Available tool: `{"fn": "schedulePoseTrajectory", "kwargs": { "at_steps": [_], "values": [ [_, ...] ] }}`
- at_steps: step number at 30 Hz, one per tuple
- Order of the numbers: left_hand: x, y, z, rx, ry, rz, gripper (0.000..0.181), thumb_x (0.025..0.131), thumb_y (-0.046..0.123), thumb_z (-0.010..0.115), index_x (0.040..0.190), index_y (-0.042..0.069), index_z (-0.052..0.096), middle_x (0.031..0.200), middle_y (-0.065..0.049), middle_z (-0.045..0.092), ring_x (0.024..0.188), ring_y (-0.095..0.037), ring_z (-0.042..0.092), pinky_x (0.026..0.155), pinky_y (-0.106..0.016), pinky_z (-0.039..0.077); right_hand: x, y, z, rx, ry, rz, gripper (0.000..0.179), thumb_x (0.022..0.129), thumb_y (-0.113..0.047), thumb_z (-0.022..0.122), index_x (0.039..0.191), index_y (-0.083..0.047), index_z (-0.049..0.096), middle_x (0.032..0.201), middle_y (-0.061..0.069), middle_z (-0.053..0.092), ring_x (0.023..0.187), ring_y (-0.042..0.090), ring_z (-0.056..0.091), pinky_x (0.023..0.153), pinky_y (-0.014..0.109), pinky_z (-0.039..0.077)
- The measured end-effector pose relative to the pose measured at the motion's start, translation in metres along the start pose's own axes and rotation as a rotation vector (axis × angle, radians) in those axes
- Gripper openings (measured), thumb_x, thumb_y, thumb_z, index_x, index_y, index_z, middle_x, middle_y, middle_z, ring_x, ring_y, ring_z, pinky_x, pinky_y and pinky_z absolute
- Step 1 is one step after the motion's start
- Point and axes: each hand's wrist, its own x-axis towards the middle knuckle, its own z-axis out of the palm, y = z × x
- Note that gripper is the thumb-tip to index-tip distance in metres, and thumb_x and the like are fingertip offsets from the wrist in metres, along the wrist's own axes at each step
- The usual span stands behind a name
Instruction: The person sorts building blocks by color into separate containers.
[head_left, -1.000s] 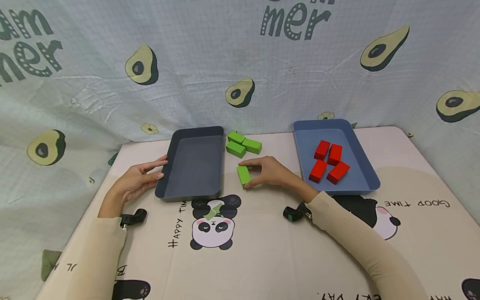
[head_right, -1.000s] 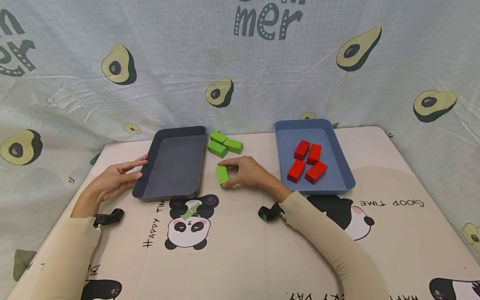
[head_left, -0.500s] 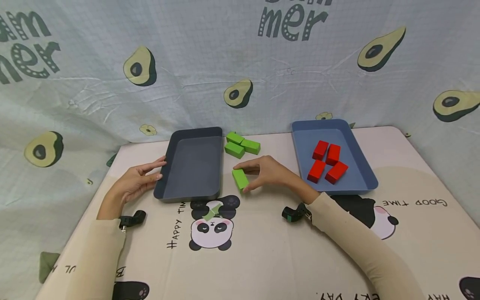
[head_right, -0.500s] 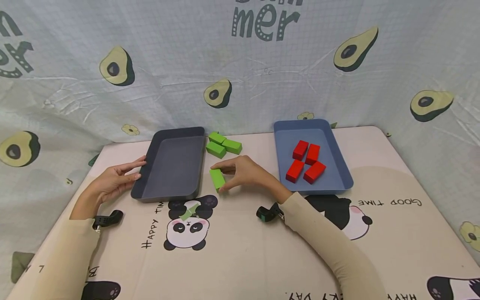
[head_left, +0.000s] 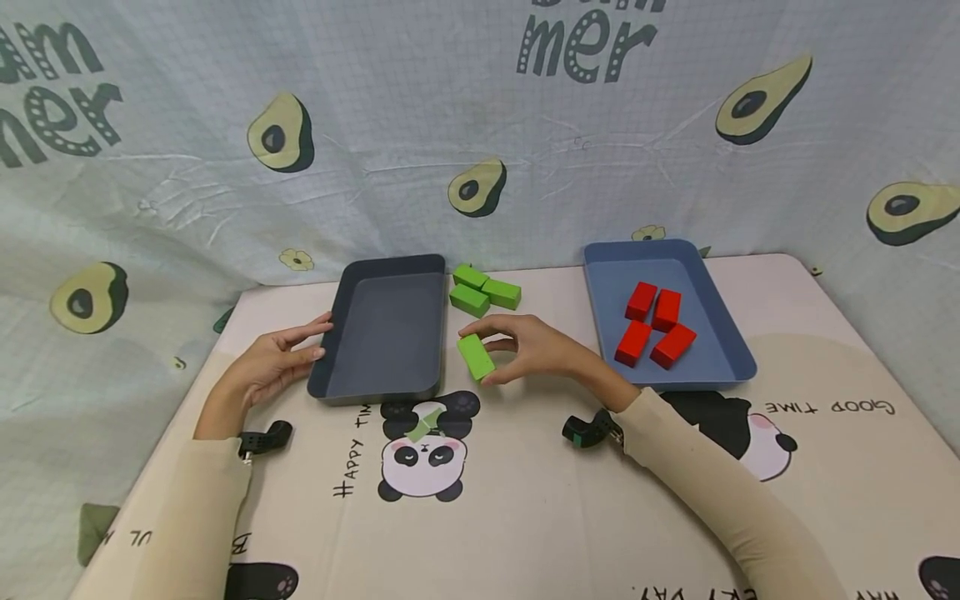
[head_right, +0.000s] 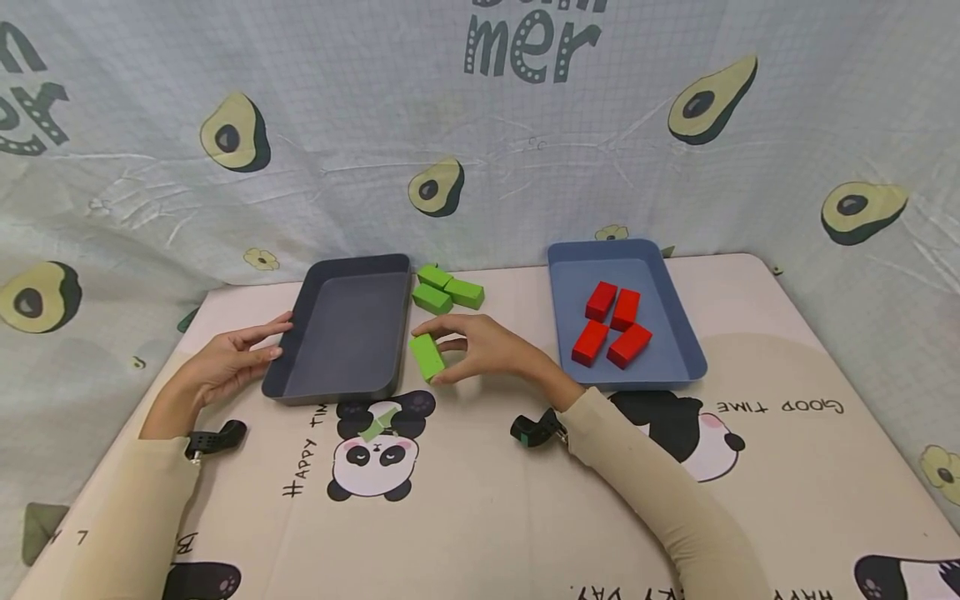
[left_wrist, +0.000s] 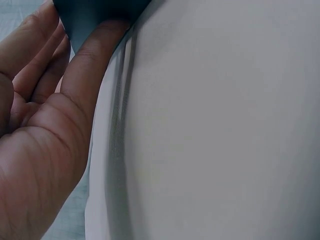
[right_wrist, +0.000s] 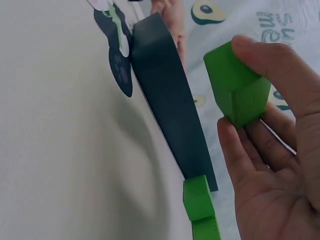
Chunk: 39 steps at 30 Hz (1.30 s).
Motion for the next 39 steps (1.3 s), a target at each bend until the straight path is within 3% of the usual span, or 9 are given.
{"fn": "schedulePoseTrajectory", "kwargs": {
  "at_steps": [10, 18, 24, 32, 39],
  "values": [
    [0.001, -0.005, -0.004, 0.003, -0.018, 0.036, 0.057, 0.098, -0.007, 0.06, 0.152, 0.002, 0.043, 0.17, 0.001, 0.017, 0.123, 0.002, 0.056, 0.087, -0.021, 0.057, -0.002, -0.008, -0.003, 0.061, -0.025, -0.021, 0.07, 0.074, 0.0, 0.09, 0.138, -0.002, 0.061, 0.14, 0.009, 0.061, 0.131, 0.021, 0.057, 0.106, 0.032, 0.049],
    [0.0, -0.004, -0.002, 0.002, 0.008, 0.018, 0.061, 0.098, -0.006, 0.062, 0.154, -0.001, 0.038, 0.17, -0.001, 0.014, 0.122, 0.004, 0.055, 0.084, -0.018, 0.056, -0.002, -0.014, -0.003, 0.075, -0.051, -0.04, 0.072, 0.072, 0.0, 0.091, 0.138, 0.0, 0.061, 0.14, 0.012, 0.062, 0.131, 0.022, 0.057, 0.105, 0.034, 0.05],
    [-0.001, -0.003, -0.001, 0.009, -0.008, 0.022, 0.06, 0.098, -0.005, 0.062, 0.153, 0.0, 0.039, 0.17, -0.001, 0.014, 0.123, 0.004, 0.054, 0.088, -0.02, 0.056, 0.0, -0.017, -0.002, 0.07, -0.078, -0.042, 0.072, 0.072, -0.001, 0.091, 0.138, -0.001, 0.062, 0.14, 0.01, 0.062, 0.132, 0.02, 0.056, 0.106, 0.033, 0.05],
    [0.001, 0.0, 0.0, 0.064, -0.025, 0.042, 0.064, 0.098, -0.005, 0.061, 0.155, -0.005, 0.032, 0.17, -0.004, 0.013, 0.123, 0.005, 0.055, 0.094, -0.025, 0.055, 0.007, -0.021, 0.0, 0.072, -0.093, -0.079, 0.071, 0.073, -0.002, 0.091, 0.138, -0.001, 0.062, 0.141, 0.011, 0.062, 0.134, 0.02, 0.055, 0.107, 0.034, 0.049],
    [-0.004, -0.003, 0.0, 0.174, -0.002, 0.085, 0.064, 0.098, 0.002, 0.066, 0.153, -0.005, 0.036, 0.168, 0.0, 0.022, 0.122, 0.009, 0.055, 0.093, -0.023, 0.055, 0.014, -0.023, -0.001, 0.054, -0.104, -0.068, 0.07, 0.076, -0.006, 0.09, 0.139, -0.004, 0.062, 0.142, 0.008, 0.061, 0.135, 0.017, 0.053, 0.108, 0.034, 0.049]
  ]
}}
